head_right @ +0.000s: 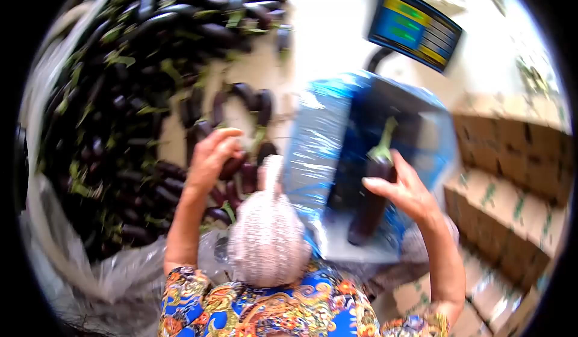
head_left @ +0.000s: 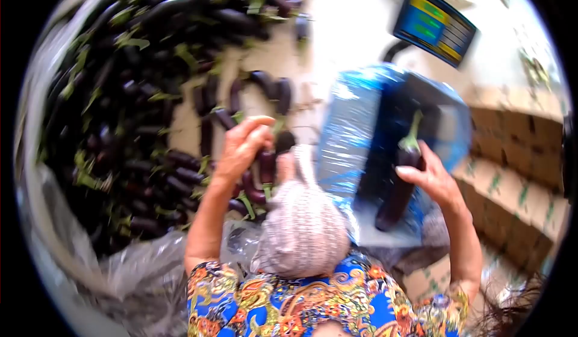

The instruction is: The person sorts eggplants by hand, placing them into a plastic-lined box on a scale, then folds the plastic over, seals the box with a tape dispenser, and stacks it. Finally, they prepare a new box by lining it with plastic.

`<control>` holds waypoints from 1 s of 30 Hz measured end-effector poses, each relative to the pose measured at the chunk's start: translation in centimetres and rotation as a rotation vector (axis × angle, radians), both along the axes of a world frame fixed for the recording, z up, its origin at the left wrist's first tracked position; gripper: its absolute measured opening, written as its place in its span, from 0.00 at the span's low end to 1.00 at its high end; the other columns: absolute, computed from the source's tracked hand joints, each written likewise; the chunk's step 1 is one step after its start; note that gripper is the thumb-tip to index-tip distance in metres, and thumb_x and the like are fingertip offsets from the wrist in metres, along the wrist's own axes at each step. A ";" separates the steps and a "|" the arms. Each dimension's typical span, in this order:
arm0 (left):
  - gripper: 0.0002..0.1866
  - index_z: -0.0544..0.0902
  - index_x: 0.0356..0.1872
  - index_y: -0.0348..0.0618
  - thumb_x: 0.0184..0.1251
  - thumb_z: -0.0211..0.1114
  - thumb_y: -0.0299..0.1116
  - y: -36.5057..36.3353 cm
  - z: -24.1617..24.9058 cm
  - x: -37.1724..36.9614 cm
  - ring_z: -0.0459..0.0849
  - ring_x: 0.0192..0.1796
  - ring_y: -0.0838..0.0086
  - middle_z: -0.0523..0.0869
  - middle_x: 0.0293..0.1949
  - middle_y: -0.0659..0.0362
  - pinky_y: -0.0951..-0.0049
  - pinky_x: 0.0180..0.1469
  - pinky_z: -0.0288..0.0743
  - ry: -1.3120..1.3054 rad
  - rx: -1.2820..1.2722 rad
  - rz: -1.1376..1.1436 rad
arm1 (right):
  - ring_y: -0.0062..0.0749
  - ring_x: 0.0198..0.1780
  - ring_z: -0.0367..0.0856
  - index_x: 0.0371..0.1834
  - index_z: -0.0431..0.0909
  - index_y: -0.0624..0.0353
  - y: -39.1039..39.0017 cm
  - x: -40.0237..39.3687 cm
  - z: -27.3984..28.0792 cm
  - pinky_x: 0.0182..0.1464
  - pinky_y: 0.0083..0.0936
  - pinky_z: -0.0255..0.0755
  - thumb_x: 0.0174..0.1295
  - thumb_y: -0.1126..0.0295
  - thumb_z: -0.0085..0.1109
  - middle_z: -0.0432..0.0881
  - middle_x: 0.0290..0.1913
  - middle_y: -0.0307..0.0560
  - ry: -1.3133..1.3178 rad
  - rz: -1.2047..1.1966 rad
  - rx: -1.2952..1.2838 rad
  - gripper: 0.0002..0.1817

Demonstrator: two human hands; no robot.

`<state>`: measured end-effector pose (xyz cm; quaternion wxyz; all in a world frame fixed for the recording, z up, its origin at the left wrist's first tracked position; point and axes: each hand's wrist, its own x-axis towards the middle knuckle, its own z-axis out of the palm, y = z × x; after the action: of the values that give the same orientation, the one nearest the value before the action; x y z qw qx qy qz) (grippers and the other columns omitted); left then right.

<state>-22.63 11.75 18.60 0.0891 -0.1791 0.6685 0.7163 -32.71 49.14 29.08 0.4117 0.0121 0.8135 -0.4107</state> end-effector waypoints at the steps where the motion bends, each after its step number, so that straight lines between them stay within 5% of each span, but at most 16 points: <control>1: 0.14 0.82 0.53 0.36 0.76 0.58 0.34 -0.9 -1.6 1.4 0.83 0.36 0.80 0.86 0.36 0.61 0.79 0.44 0.78 -0.048 -0.011 0.049 | 0.35 0.55 0.76 0.65 0.67 0.64 0.1 0.3 -2.0 0.55 0.33 0.72 0.55 0.52 0.71 0.78 0.52 0.50 0.018 0.000 0.063 0.39; 5: 0.13 0.83 0.50 0.37 0.72 0.61 0.33 -5.6 -9.6 7.5 0.85 0.37 0.78 0.87 0.38 0.59 0.75 0.43 0.79 -0.174 -0.237 0.238 | 0.32 0.46 0.75 0.63 0.67 0.63 0.2 -1.4 -10.1 0.42 0.30 0.71 0.56 0.54 0.70 0.77 0.49 0.50 -0.121 -0.222 0.185 0.37; 7: 0.13 0.84 0.49 0.36 0.68 0.62 0.31 -9.0 -12.4 9.6 0.86 0.37 0.77 0.88 0.36 0.59 0.75 0.43 0.79 -0.221 -0.407 0.403 | 0.30 0.49 0.74 0.63 0.68 0.60 1.5 -2.0 -14.8 0.41 0.31 0.71 0.56 0.59 0.69 0.76 0.51 0.49 -0.118 -0.083 0.249 0.34; 9: 0.14 0.84 0.50 0.37 0.67 0.61 0.31 -13.1 -15.8 12.0 0.86 0.36 0.77 0.88 0.34 0.58 0.76 0.42 0.79 -0.288 -0.609 0.573 | 0.45 0.53 0.77 0.70 0.63 0.62 4.8 -1.2 -21.0 0.51 0.39 0.73 0.56 0.64 0.64 0.78 0.56 0.55 -0.094 -0.020 0.188 0.37; 10: 0.13 0.85 0.48 0.40 0.65 0.62 0.33 -15.4 -17.8 13.3 0.87 0.39 0.68 0.89 0.37 0.54 0.69 0.45 0.79 -0.322 -0.657 0.668 | 0.54 0.57 0.78 0.73 0.60 0.62 5.6 -0.7 -23.5 0.58 0.41 0.72 0.57 0.65 0.62 0.79 0.59 0.60 -0.041 0.009 0.199 0.39; 13: 0.15 0.84 0.49 0.43 0.62 0.64 0.36 -21.0 -18.9 15.1 0.86 0.48 0.55 0.88 0.41 0.48 0.60 0.51 0.77 -0.323 -1.005 0.757 | 0.57 0.68 0.72 0.74 0.61 0.60 11.0 0.4 -33.5 0.66 0.37 0.69 0.64 0.60 0.57 0.74 0.66 0.66 -0.060 0.158 0.328 0.35; 14: 0.17 0.83 0.50 0.44 0.61 0.66 0.36 -22.4 -19.1 15.3 0.84 0.48 0.51 0.87 0.43 0.47 0.58 0.50 0.77 -0.309 -1.097 0.726 | 0.55 0.67 0.74 0.68 0.69 0.60 10.9 0.2 -31.9 0.66 0.39 0.70 0.67 0.57 0.54 0.75 0.66 0.63 0.190 0.570 0.287 0.29; 17: 0.34 0.67 0.69 0.34 0.67 0.70 0.40 -25.7 -19.5 13.2 0.84 0.44 0.55 0.84 0.43 0.50 0.58 0.49 0.78 -0.217 -0.133 1.235 | 0.54 0.65 0.75 0.64 0.73 0.60 11.2 1.0 -31.8 0.64 0.40 0.71 0.67 0.57 0.55 0.78 0.63 0.60 0.112 0.361 0.091 0.26; 18: 0.44 0.53 0.75 0.31 0.68 0.70 0.40 -27.2 -20.0 12.9 0.82 0.42 0.63 0.82 0.43 0.52 0.60 0.51 0.80 -0.226 -0.081 1.135 | 0.54 0.65 0.76 0.62 0.75 0.60 11.2 1.3 -31.8 0.63 0.40 0.72 0.67 0.57 0.55 0.79 0.62 0.60 0.085 0.292 0.025 0.25; 21: 0.40 0.57 0.71 0.36 0.69 0.70 0.44 -29.1 -21.5 9.8 0.78 0.57 0.62 0.74 0.59 0.48 0.58 0.63 0.74 -0.198 0.144 1.254 | 0.53 0.62 0.78 0.57 0.79 0.60 10.0 1.1 -30.5 0.60 0.39 0.73 0.67 0.58 0.55 0.82 0.59 0.58 0.110 0.260 -0.018 0.21; 22: 0.39 0.55 0.70 0.39 0.69 0.70 0.43 -28.6 -20.3 7.6 0.79 0.47 0.66 0.76 0.53 0.49 0.63 0.50 0.79 -0.267 0.130 1.419 | 0.53 0.61 0.79 0.54 0.81 0.60 7.7 0.9 -26.9 0.59 0.39 0.74 0.67 0.58 0.56 0.83 0.57 0.58 0.186 0.367 0.069 0.20; 25: 0.41 0.54 0.74 0.45 0.68 0.70 0.43 -27.8 -20.7 6.4 0.78 0.33 0.72 0.78 0.36 0.55 0.74 0.24 0.67 -0.143 0.111 1.465 | 0.55 0.52 0.83 0.46 0.82 0.62 4.8 1.4 -21.9 0.51 0.39 0.76 0.66 0.64 0.55 0.86 0.49 0.58 0.371 0.531 0.148 0.14; 26: 0.31 0.64 0.65 0.48 0.68 0.71 0.42 -27.1 -20.5 6.5 0.79 0.32 0.73 0.79 0.36 0.56 0.75 0.21 0.67 -0.109 0.155 1.515 | 0.56 0.50 0.83 0.45 0.81 0.63 4.1 1.5 -20.4 0.50 0.40 0.76 0.65 0.65 0.55 0.85 0.47 0.59 0.389 0.546 0.156 0.13; 30: 0.18 0.75 0.49 0.47 0.69 0.69 0.46 -23.1 -18.2 12.0 0.80 0.31 0.76 0.80 0.32 0.61 0.78 0.21 0.64 0.055 0.399 1.147 | 0.59 0.42 0.82 0.42 0.79 0.65 0.4 2.1 -14.0 0.44 0.42 0.75 0.63 0.71 0.54 0.83 0.41 0.63 0.463 0.579 0.181 0.09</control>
<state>-10.59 -11.30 0.40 -0.2966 -0.4718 0.3204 0.7660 -30.58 49.49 15.06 0.3134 -0.2748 0.8876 -0.1960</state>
